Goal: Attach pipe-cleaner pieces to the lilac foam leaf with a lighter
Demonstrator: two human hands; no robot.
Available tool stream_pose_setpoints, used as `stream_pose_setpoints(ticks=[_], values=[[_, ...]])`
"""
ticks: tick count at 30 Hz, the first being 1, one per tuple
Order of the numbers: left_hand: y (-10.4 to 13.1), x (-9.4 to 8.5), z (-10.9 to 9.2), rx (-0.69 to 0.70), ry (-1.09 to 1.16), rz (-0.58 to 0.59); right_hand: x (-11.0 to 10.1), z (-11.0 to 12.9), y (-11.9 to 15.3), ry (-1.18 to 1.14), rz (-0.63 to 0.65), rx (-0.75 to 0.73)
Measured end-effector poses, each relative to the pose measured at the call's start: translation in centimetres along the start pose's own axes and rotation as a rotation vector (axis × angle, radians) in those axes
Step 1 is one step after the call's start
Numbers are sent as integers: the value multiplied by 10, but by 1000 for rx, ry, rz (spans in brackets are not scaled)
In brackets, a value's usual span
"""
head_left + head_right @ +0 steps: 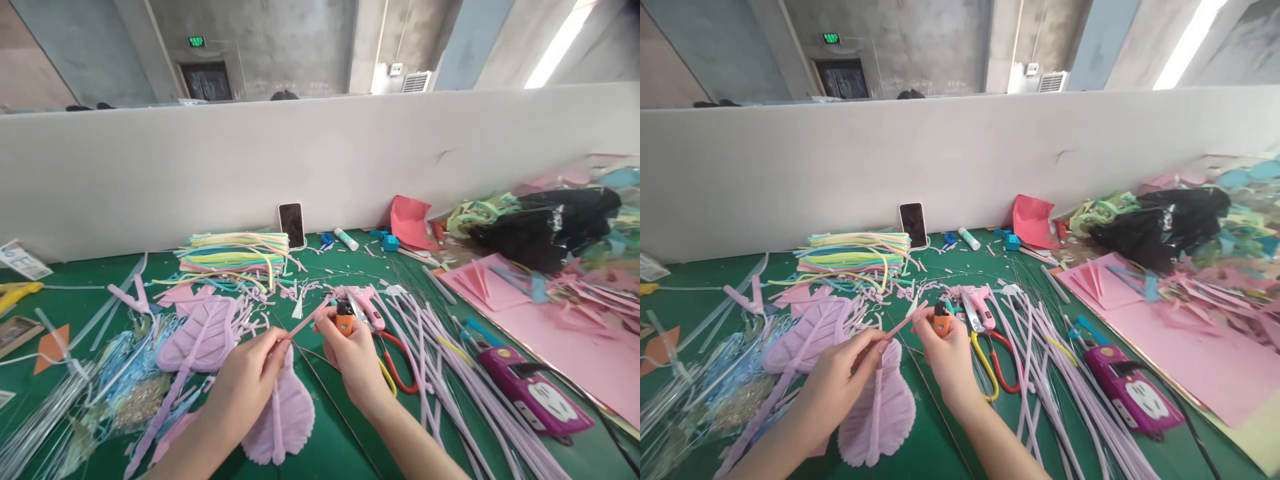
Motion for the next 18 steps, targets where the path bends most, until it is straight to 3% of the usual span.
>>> stream_pose_setpoints(ticks=[3,6,11,15,18], values=[[7,5,9,-50,-15,26,-6,-2,-4,52,-41,-17],[11,7,20,-65,-40,-60,-12,-3,-5,130,-87,-61],[12,5,30,19,-91,-234,-15,-5,-5,155,6,-63],[13,4,29,85,-158,-279,-15,-12,-5,157,55,-64],[16,2,30,102,-191,-290,-18,-14,-6,223,19,-50]])
Point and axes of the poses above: each hand's wrist, its own y-axis away from the middle knuckle, its own x-axis out of the palm, z = x × y, the point moved 2 cm from there along -y, towards the middle knuckle, and after that the axes turned 5 degrees about -x, right-handed, at the moved point
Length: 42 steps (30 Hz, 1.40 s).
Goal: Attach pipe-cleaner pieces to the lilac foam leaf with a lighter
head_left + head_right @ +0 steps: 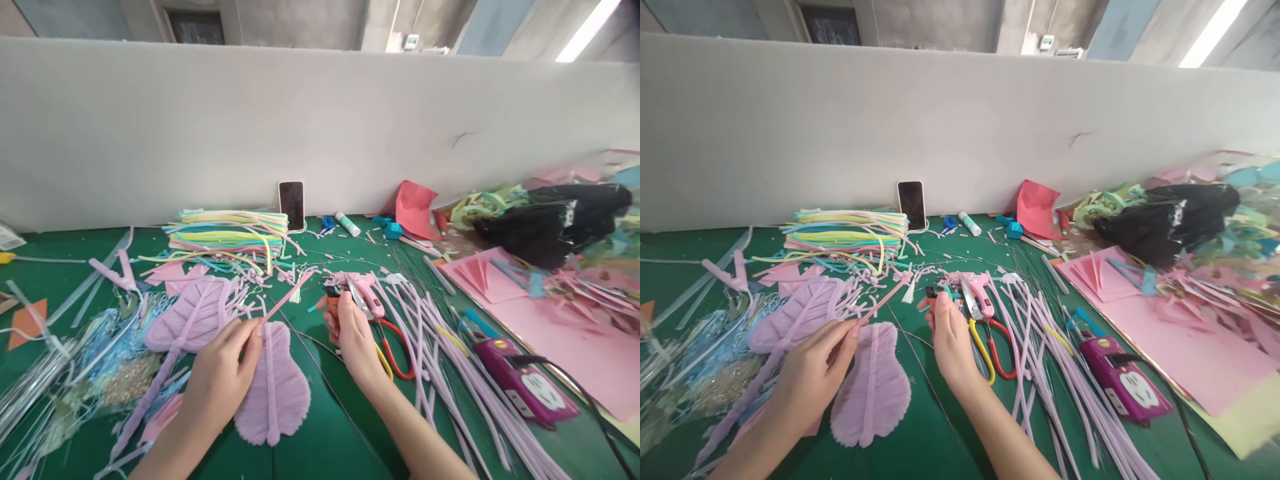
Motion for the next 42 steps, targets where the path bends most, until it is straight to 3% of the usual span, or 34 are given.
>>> stream_pose_setpoints(ticks=[5,10,19,30,42], values=[[6,2,0,36,-39,1,-6,1,-3,204,-46,1],[10,8,-2,58,-50,-6,-7,-2,-6,264,-19,17],[10,10,-6,98,-28,-25,-14,-8,-10,362,-156,-158],[12,10,-9,108,-32,-16,-16,-5,-12,481,-110,-228],[16,7,-14,-4,114,35,-20,-13,-16,507,-141,-258]])
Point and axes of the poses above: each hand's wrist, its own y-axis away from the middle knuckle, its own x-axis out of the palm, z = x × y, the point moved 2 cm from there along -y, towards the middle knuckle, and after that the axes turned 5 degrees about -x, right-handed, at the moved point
